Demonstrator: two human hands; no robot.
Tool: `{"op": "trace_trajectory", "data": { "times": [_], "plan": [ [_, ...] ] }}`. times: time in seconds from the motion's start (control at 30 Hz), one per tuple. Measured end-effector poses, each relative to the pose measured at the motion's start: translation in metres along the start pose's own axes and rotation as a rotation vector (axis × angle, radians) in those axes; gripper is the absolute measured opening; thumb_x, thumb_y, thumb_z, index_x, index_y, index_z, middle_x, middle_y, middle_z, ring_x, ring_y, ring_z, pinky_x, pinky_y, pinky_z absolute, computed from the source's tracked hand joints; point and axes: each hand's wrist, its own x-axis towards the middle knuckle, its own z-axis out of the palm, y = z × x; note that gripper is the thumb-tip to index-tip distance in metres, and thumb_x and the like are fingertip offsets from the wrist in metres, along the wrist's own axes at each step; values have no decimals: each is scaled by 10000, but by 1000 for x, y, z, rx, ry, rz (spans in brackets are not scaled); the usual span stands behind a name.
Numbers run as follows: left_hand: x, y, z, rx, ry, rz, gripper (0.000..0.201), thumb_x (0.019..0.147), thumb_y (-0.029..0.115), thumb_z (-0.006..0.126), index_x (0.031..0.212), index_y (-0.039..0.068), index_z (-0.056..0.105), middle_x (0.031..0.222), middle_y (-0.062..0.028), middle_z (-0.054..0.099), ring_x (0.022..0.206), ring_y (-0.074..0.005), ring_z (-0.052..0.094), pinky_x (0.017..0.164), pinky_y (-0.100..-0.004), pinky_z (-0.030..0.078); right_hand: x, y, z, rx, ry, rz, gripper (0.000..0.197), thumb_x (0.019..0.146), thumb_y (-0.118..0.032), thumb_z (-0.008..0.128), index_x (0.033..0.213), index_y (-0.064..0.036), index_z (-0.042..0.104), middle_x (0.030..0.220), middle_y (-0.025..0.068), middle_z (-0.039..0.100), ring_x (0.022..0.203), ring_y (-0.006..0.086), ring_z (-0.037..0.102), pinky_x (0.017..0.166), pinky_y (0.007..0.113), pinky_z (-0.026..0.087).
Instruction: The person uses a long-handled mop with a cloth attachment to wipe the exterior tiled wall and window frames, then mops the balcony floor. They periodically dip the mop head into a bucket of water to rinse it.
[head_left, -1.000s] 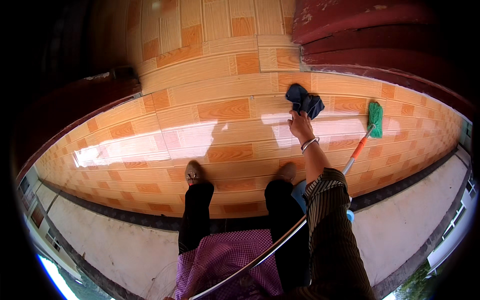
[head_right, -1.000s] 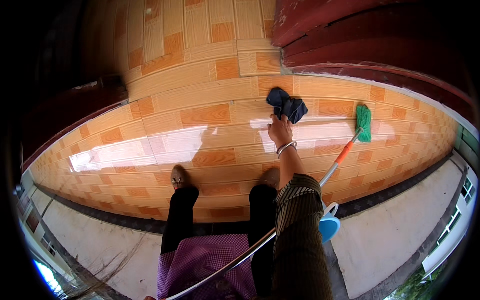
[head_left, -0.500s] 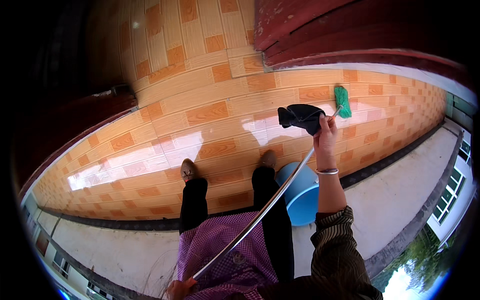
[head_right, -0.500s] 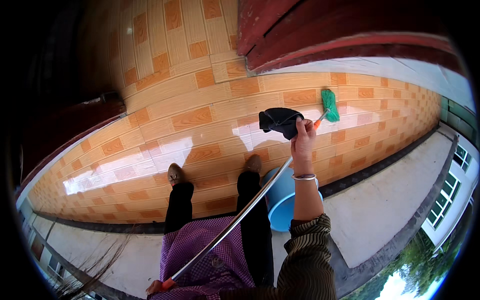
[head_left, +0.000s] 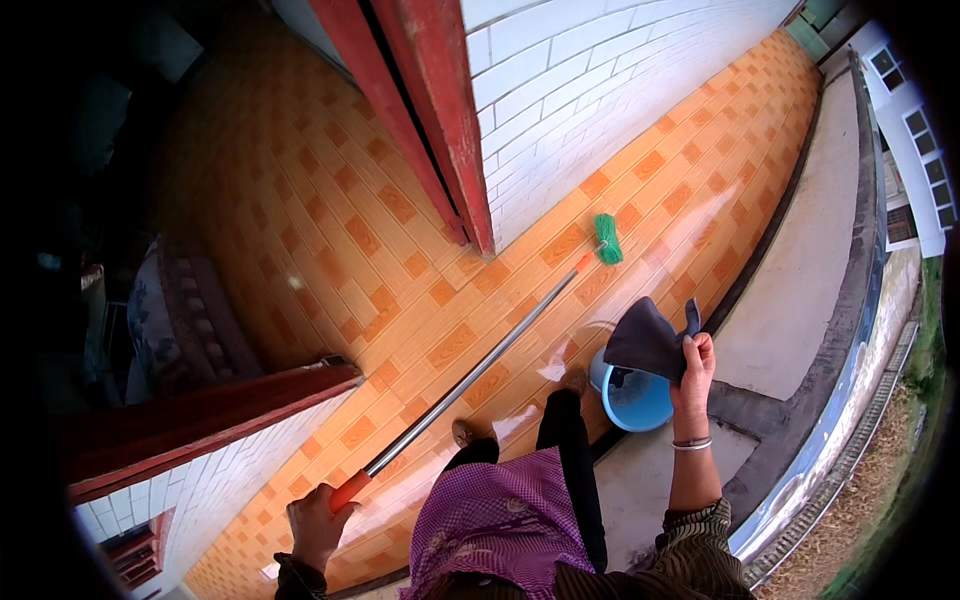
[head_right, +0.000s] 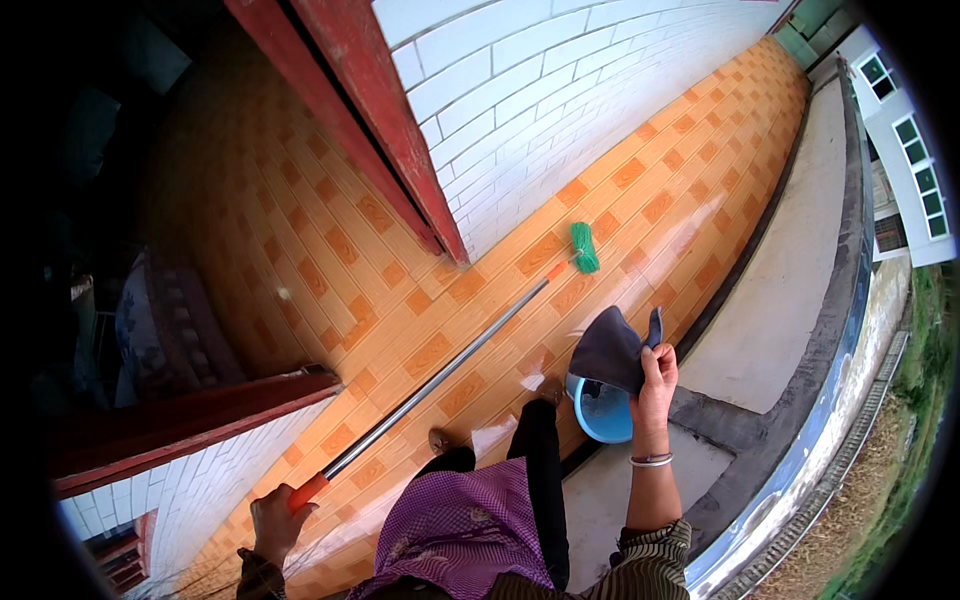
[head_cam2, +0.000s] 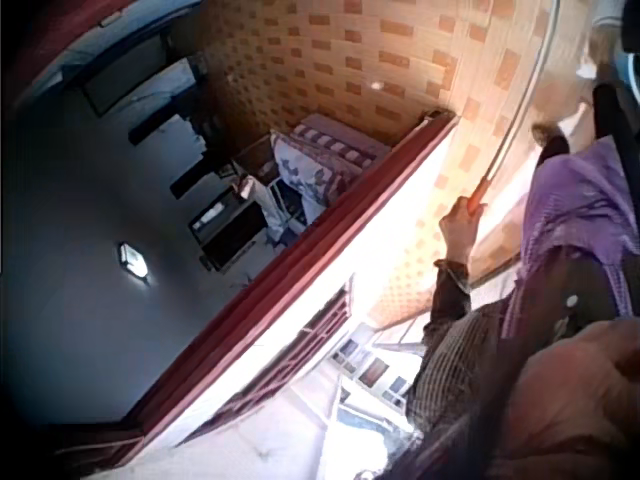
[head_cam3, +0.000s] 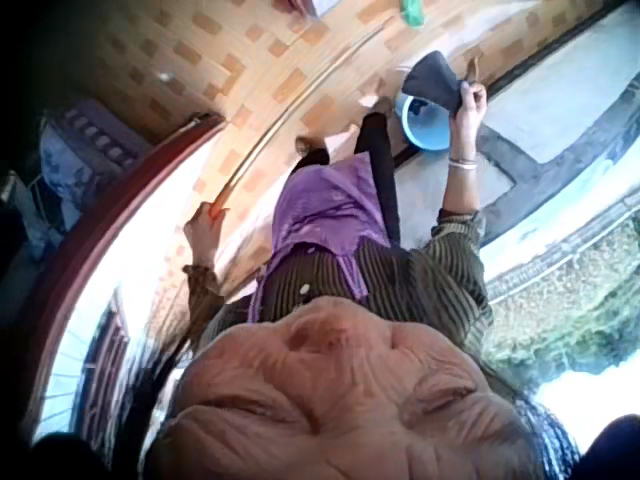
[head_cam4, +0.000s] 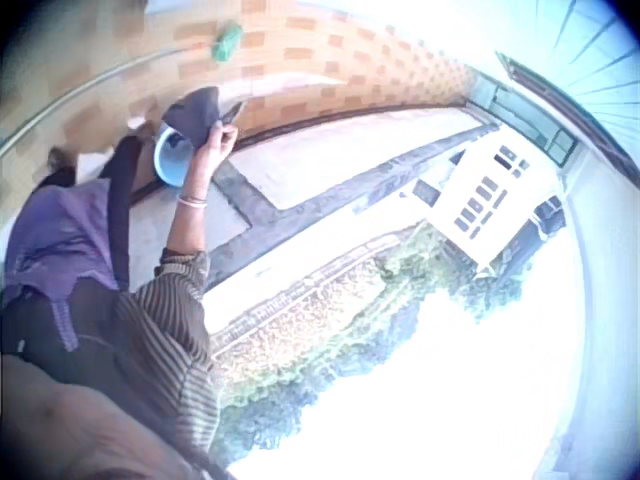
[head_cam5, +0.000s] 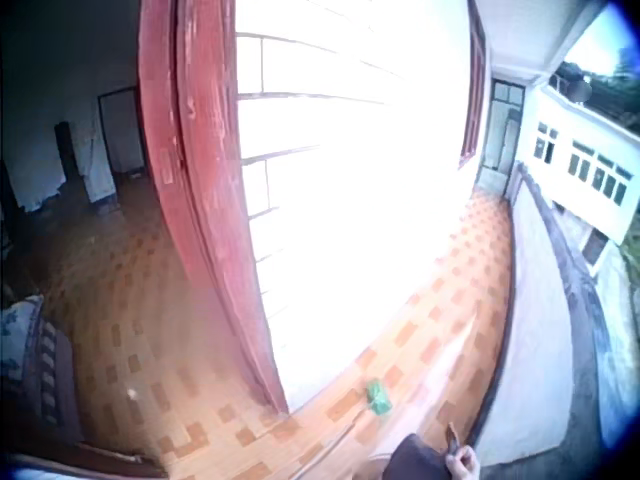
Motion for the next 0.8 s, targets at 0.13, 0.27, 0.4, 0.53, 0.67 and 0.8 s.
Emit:
{"op": "trace_trajectory", "data": {
  "times": [0.13,0.27,0.4,0.53,0.67,0.8],
  "plan": [
    [32,56,-84,121,4,131,344,708,289,805,782,27,595,683,-168,637,650,-355,634,608,-402,497,-28,-3,-51,101,138,22,204,899,-49,613,791,-152,473,746,-71,461,694,40,415,673,192,363],
    [69,151,-151,-46,194,231,232,754,140,756,911,14,639,753,-190,656,694,-370,646,624,-388,496,-43,1,-95,43,203,83,183,899,-56,613,799,-145,488,765,-67,486,707,36,437,674,186,388],
    [101,259,-201,-108,273,366,77,801,27,677,868,-4,652,693,-156,636,620,-231,635,583,-304,472,-44,4,-124,16,291,103,201,882,-29,622,792,-128,472,744,-75,427,669,28,376,601,184,321],
    [120,348,-227,-65,360,598,41,821,1,649,857,-19,645,665,-130,619,587,-182,606,565,-280,460,-40,21,-154,-36,337,149,204,870,-53,644,786,-120,471,727,-69,430,663,33,382,590,190,323],
    [127,418,-233,-302,418,677,47,861,15,629,855,-31,639,745,-93,631,573,-125,551,525,-249,419,-34,24,-184,-511,276,259,263,804,-125,713,971,-60,520,918,70,524,833,207,525,747,321,436],
    [140,476,-222,-746,336,873,114,911,37,561,837,-24,623,831,-76,642,545,-60,500,468,-194,387,-22,-10,-188,-1001,107,112,626,759,-182,745,1295,-59,448,1288,208,465,1105,377,544,977,433,450]
  ]
}}
